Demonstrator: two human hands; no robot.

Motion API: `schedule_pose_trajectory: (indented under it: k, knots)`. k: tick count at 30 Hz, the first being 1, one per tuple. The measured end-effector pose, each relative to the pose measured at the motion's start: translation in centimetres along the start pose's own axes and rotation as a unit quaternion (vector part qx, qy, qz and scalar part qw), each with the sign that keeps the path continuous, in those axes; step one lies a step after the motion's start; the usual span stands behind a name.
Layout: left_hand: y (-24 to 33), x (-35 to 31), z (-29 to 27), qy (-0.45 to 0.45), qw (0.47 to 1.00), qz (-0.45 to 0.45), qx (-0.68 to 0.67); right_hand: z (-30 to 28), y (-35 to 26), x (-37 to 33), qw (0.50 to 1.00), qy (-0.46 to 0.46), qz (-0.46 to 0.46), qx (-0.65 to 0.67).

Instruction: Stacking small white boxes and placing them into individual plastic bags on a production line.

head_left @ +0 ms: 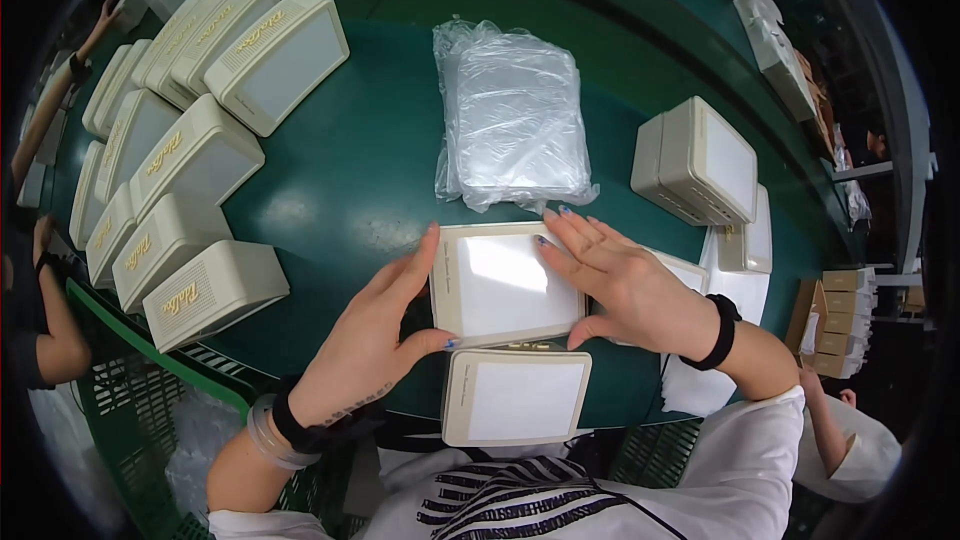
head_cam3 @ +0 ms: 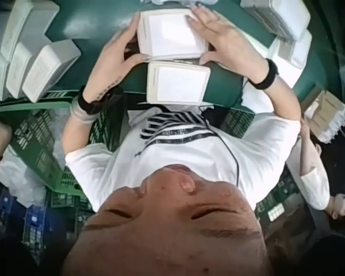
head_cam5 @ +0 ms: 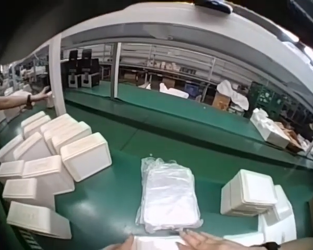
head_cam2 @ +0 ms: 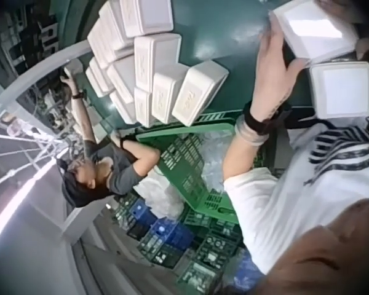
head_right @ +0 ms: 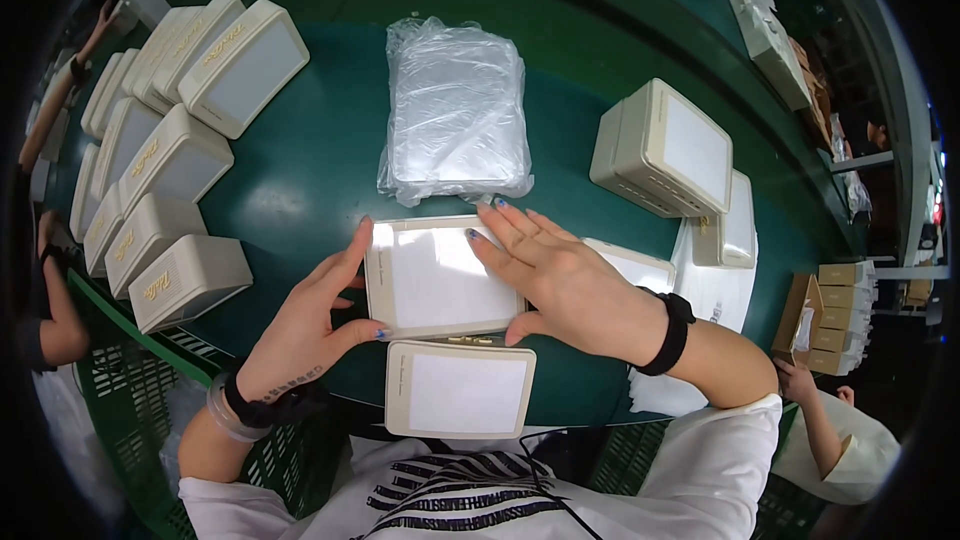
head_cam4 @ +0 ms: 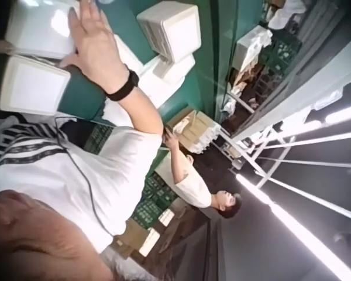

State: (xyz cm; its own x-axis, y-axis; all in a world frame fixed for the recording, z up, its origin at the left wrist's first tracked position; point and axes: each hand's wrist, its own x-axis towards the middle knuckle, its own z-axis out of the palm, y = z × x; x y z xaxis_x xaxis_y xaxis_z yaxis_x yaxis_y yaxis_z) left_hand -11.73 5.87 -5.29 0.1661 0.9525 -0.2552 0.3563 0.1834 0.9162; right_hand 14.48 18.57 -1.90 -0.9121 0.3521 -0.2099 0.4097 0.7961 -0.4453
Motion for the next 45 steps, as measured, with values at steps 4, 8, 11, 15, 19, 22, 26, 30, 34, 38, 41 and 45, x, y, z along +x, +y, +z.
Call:
schedule_pose_trajectory:
  k: [4, 8, 11, 15, 19, 22, 26, 30, 34, 38, 41, 45]
  knots:
    - [0.0, 0.4, 0.1, 0.002, 0.999, 0.015, 0.032, -0.1, 0.5, -0.3, 1.000, 0.004, -0.005, 0.022]
    - [-0.8, 0.2, 0.2, 0.004, 1.000, -0.010, -0.011, 1.0, 0.6, -0.9, 0.998, 0.050, 0.003, 0.049]
    - [-1.1, 0.6, 0.1, 0.010, 0.999, -0.020, -0.041, 1.4, 0.5, -1.2, 0.994, 0.092, 0.014, 0.056]
    - [0.5, 0.5, 0.2, 0.023, 0.999, -0.026, -0.013, 0.7, 0.4, -1.9, 0.993, 0.064, 0.081, 0.059]
    - [2.0, 1.2, -0.3, 0.019, 0.994, -0.001, 0.105, 0.3, 0.0, -1.6, 0.992, 0.048, 0.092, 0.072]
    - [2.1, 1.9, -0.6, 0.008, 0.980, 0.062, 0.188, 0.7, 0.9, -1.0, 0.997, 0.038, 0.067, 0.001]
    - [1.7, 2.5, -0.6, 0.006, 0.939, 0.148, 0.310, 0.7, 0.3, -0.7, 0.997, 0.038, 0.070, 0.005]
    - [3.5, 2.4, 0.4, -0.019, 0.915, 0.019, 0.403, 0.2, -0.6, -0.1, 0.993, 0.011, 0.112, 0.030]
    - [3.0, 2.5, 0.5, -0.014, 0.904, 0.056, 0.424, 0.8, 0.3, -0.9, 0.983, 0.006, 0.109, 0.150]
    - [1.8, 2.6, -0.4, -0.014, 0.961, 0.076, 0.266, 2.6, 2.0, -0.6, 0.995, 0.065, 0.062, 0.053]
    - [0.0, 1.8, 0.6, 0.047, 0.994, -0.077, -0.054, 1.4, 0.8, -0.5, 0.987, 0.052, 0.098, 0.114]
    - [-2.2, 1.2, -0.3, -0.086, 0.981, -0.049, -0.168, 1.7, -0.2, -0.5, 0.980, 0.067, 0.091, 0.162]
